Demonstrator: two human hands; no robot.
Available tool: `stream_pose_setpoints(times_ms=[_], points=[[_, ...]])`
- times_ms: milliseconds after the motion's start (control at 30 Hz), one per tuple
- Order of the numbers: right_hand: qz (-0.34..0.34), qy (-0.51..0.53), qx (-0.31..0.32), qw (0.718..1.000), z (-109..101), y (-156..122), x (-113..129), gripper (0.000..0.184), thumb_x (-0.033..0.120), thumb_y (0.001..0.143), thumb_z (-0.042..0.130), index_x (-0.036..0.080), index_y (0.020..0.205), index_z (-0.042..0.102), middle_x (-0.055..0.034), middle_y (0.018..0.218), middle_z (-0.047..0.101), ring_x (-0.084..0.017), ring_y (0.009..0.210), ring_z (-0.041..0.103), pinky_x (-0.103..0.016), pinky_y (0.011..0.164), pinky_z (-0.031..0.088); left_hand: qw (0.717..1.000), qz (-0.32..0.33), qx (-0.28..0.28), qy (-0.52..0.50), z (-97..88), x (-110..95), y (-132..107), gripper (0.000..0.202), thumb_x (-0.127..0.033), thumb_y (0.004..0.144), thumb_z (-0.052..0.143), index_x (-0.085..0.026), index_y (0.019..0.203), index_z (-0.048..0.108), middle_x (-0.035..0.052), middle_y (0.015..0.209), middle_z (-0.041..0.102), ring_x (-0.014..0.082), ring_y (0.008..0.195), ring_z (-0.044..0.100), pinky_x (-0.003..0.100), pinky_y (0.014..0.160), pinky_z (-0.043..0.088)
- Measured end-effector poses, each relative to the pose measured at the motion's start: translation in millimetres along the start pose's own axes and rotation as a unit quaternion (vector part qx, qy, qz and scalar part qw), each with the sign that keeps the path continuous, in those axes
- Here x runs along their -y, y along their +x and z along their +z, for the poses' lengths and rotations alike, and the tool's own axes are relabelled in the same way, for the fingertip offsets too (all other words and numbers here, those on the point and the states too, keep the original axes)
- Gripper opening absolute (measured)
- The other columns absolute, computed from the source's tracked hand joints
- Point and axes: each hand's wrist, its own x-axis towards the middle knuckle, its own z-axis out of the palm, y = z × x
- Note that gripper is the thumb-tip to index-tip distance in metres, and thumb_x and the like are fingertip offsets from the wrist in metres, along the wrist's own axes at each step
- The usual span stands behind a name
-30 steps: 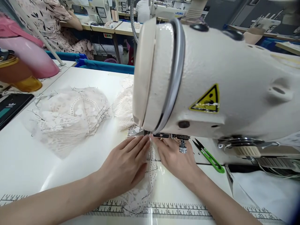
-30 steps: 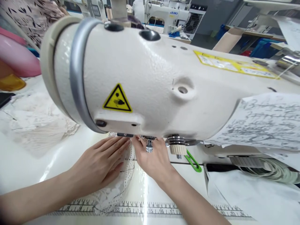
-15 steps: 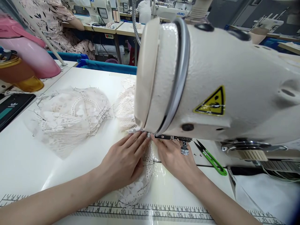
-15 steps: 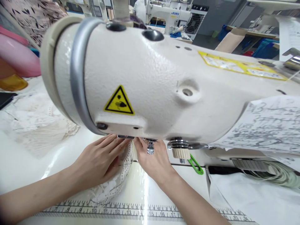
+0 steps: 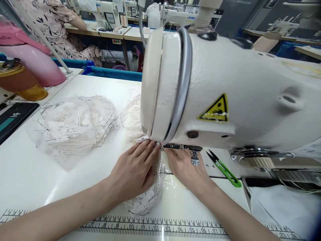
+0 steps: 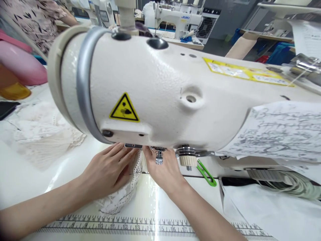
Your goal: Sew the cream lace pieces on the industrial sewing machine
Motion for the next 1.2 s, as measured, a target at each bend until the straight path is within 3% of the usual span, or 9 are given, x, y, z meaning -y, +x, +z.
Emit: stream_pose_setpoints(times_ms=[200,533,667,733,833,933,1000,1100,1200], points=[[-0.028,-0.059,0.012,0.998,-7,3,1,0.059,0.008,0.085,0.045,0.027,0.141,0.042,-0.0113,0.106,0.07,-0.025,0.094,0.065,-0.044,0.093,0.045,1.0,0.004,-0.011,0.022,1.4,0,-1,0.051,-0.028,0.087,0.043,-0.005,0.132,0.051,0.0171,0.132,0.057,0.0323,0.126,0.05,0.048,0.102,0.045],[-0.005,-0.067,0.027,0.997,-13,-3,5,0.062,0.002,0.084,0.041,0.028,0.141,0.042,-0.0121,0.114,0.068,-0.026,0.103,0.061,-0.039,0.078,0.052,0.999,0.008,-0.008,0.037,0.7,1,0,0.052,-0.027,0.084,0.046,-0.004,0.131,0.052,0.0168,0.133,0.057,0.0321,0.126,0.051,0.047,0.103,0.045],[-0.019,-0.069,0.038,0.997,-11,1,3,0.057,0.003,0.086,0.04,0.027,0.137,0.046,-0.0119,0.117,0.067,-0.026,0.097,0.062,-0.038,0.072,0.051,0.999,0.012,-0.011,0.037,3.5,3,0,0.052,-0.028,0.086,0.046,-0.005,0.132,0.052,0.0162,0.133,0.057,0.032,0.125,0.051,0.047,0.103,0.045],[-0.025,-0.063,0.022,0.997,-10,3,1,0.049,0.006,0.087,0.042,0.025,0.131,0.052,-0.011,0.107,0.07,-0.025,0.091,0.063,-0.037,0.069,0.049,0.999,0.013,-0.012,0.032,2.9,4,1,0.052,-0.028,0.086,0.046,-0.005,0.132,0.052,0.0156,0.132,0.057,0.0311,0.124,0.052,0.046,0.103,0.044],[-0.064,-0.041,-0.066,0.995,-13,2,-1,0.036,0.007,0.087,0.044,0.024,0.114,0.061,-0.0048,0.104,0.07,-0.02,0.081,0.062,-0.035,0.072,0.043,0.999,0.028,-0.026,0.028,-7.3,3,3,0.042,-0.025,0.091,0.045,-0.01,0.129,0.055,0.0122,0.129,0.061,0.0288,0.12,0.055,0.046,0.101,0.045],[-0.149,0.001,-0.135,0.98,-20,1,-2,0.029,0.003,0.084,0.044,0.021,0.097,0.064,0.0004,0.103,0.069,-0.013,0.074,0.057,-0.032,0.069,0.036,0.995,0.091,-0.033,0.008,-28.8,-1,-1,0.027,-0.02,0.095,0.045,-0.014,0.114,0.063,0.0076,0.114,0.068,0.0229,0.101,0.064,0.04,0.086,0.051],[-0.192,0.031,-0.137,0.971,-24,1,-3,0.027,0.001,0.081,0.044,0.02,0.086,0.062,0.0013,0.093,0.069,-0.012,0.073,0.054,-0.03,0.065,0.032,0.982,0.186,-0.028,-0.005,-43.8,-4,-9,0.022,-0.026,0.095,0.048,-0.015,0.104,0.066,0.0061,0.104,0.07,0.0204,0.091,0.064,0.035,0.075,0.051],[-0.222,0.058,-0.122,0.966,-24,2,-4,0.026,0.0,0.078,0.043,0.019,0.081,0.06,0.001,0.083,0.066,-0.013,0.074,0.05,-0.029,0.061,0.028,0.949,0.31,0.002,0.052,-55.9,-9,-31,0.016,-0.027,0.092,0.054,-0.019,0.096,0.068,0.0052,0.11,0.067,0.022,0.098,0.06,0.033,0.072,0.05],[-0.233,0.075,-0.113,0.963,-22,4,-7,0.027,0.001,0.077,0.041,0.018,0.083,0.06,-0.0002,0.085,0.065,-0.013,0.077,0.049,-0.029,0.06,0.025,0.948,0.301,0.031,0.103,-52.3,-14,-53,0.018,-0.02,0.091,0.051,-0.018,0.098,0.068,0.0076,0.117,0.064,0.0234,0.104,0.057,0.032,0.069,0.05]])
